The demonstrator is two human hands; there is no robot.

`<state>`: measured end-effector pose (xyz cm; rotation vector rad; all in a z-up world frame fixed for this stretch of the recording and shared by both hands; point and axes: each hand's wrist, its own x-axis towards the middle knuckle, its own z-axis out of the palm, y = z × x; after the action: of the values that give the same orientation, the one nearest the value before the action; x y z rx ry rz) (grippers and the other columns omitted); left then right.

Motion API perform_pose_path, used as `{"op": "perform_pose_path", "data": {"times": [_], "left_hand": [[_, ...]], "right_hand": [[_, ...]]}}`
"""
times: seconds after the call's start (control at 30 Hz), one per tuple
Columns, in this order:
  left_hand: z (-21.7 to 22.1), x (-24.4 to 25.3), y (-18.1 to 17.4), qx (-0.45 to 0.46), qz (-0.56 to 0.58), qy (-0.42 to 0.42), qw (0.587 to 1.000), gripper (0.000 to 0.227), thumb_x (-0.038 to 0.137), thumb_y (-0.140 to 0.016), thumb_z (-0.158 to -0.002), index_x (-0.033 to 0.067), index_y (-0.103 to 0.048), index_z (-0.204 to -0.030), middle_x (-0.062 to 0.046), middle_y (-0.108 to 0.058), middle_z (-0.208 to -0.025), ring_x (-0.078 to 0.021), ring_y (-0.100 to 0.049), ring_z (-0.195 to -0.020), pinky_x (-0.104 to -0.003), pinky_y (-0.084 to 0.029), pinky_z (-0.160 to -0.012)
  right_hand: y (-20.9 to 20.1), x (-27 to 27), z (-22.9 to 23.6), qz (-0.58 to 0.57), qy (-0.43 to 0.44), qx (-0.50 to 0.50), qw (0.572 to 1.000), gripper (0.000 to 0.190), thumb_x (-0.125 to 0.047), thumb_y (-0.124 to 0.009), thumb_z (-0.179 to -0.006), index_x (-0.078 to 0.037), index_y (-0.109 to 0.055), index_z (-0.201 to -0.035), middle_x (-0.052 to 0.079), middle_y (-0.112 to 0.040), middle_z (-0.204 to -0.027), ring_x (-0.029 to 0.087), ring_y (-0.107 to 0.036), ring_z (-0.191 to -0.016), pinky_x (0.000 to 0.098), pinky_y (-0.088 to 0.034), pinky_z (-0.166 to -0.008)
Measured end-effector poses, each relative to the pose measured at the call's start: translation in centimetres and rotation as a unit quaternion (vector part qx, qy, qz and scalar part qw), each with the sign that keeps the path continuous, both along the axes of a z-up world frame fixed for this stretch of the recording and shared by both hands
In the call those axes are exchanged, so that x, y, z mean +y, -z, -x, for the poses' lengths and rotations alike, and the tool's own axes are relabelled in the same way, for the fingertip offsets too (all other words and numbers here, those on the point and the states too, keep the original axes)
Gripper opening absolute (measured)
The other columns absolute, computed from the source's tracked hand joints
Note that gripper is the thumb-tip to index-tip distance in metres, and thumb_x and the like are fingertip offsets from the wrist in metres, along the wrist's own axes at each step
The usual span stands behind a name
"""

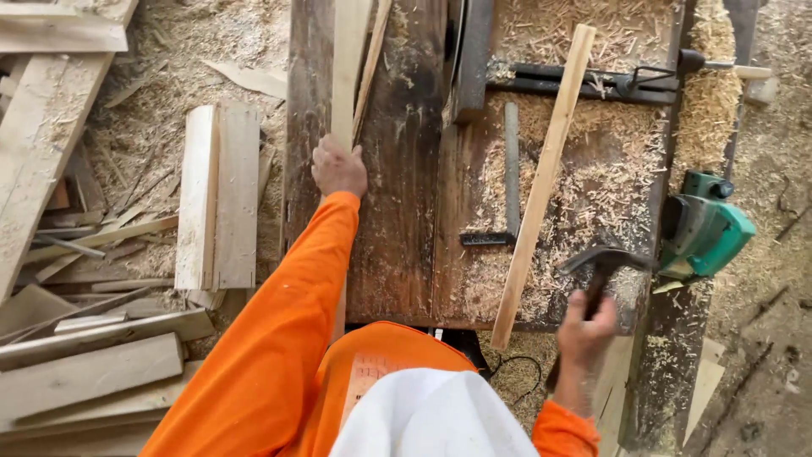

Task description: Sorting and organizing thin wooden strips on a workbench.

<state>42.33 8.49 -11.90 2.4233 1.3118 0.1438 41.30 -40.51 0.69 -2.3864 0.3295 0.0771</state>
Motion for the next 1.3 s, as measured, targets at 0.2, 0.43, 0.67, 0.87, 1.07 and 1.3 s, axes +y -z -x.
{"op": "perform_pose_path", "data": {"times": [0.2, 0.43, 0.67, 0.87, 1.07, 1.3], "left_hand": [[-1.8, 0.6, -4.7, 0.061, 0.034, 0.025, 0.997, 0.096, 0.029, -0.082, -0.082, -0.0070, -0.026, -0.152, -0.026, -0.053, -0.135, -0.0385, -0.051, -0.124, -0.048, -0.048, -0.100], [-8.1, 8.5, 0.4, 0.070, 0.015, 0.027, 0.997, 0.093, 0.030, -0.083, -0.088, -0.0040, -0.029, -0.155, -0.023, -0.054, -0.137, -0.0345, -0.056, -0.125, -0.044, -0.053, -0.102], [-10.4, 10.5, -0.3, 0.053, -0.008, 0.003, 0.999, 0.093, 0.028, -0.084, -0.083, -0.0028, -0.030, -0.152, -0.024, -0.056, -0.135, -0.0371, -0.056, -0.124, -0.046, -0.054, -0.097], [-9.5, 10.8, 2.4, 0.038, -0.045, 0.030, 0.998, 0.095, 0.029, -0.082, -0.087, -0.0044, -0.025, -0.156, -0.031, -0.055, -0.139, -0.0410, -0.055, -0.126, -0.047, -0.056, -0.096], [-9.7, 10.5, 1.8, 0.020, -0.049, 0.032, 0.998, 0.096, 0.028, -0.080, -0.087, -0.0028, -0.023, -0.157, -0.031, -0.054, -0.141, -0.0420, -0.055, -0.129, -0.047, -0.057, -0.096], [-9.7, 10.4, 1.4, 0.028, -0.051, 0.026, 0.998, 0.095, 0.029, -0.081, -0.085, -0.0026, -0.025, -0.155, -0.029, -0.055, -0.139, -0.0409, -0.056, -0.126, -0.047, -0.056, -0.096]], "right_hand": [[0.6, 13.1, -1.5, -0.134, -0.204, 0.081, 0.966, 0.028, -0.019, -0.069, -0.094, -0.004, -0.066, -0.117, 0.005, -0.069, -0.085, 0.015, -0.064, -0.068, 0.0330, -0.055, -0.058], [5.3, 27.7, -10.2, -0.151, -0.311, 0.191, 0.919, 0.047, -0.014, -0.063, -0.092, -0.005, -0.060, -0.138, 0.009, -0.073, -0.091, 0.017, -0.068, -0.070, 0.0331, -0.058, -0.063], [10.6, 33.1, -13.0, -0.168, -0.283, 0.040, 0.944, 0.048, -0.009, -0.070, -0.092, 0.000, -0.061, -0.139, 0.019, -0.073, -0.123, 0.029, -0.072, -0.113, 0.0389, -0.055, -0.099], [8.2, 35.1, -11.4, -0.136, -0.245, 0.084, 0.956, 0.051, -0.009, -0.069, -0.095, -0.004, -0.058, -0.144, 0.017, -0.074, -0.119, 0.027, -0.074, -0.105, 0.0366, -0.058, -0.091], [7.2, 35.2, -10.8, -0.151, -0.315, 0.127, 0.928, 0.056, -0.009, -0.069, -0.093, -0.005, -0.055, -0.147, 0.017, -0.075, -0.116, 0.026, -0.077, -0.096, 0.0358, -0.062, -0.084], [10.7, 34.0, -10.7, -0.155, -0.248, 0.074, 0.953, 0.050, -0.008, -0.068, -0.096, -0.002, -0.057, -0.145, 0.016, -0.077, -0.114, 0.023, -0.077, -0.097, 0.0343, -0.063, -0.084]]}}
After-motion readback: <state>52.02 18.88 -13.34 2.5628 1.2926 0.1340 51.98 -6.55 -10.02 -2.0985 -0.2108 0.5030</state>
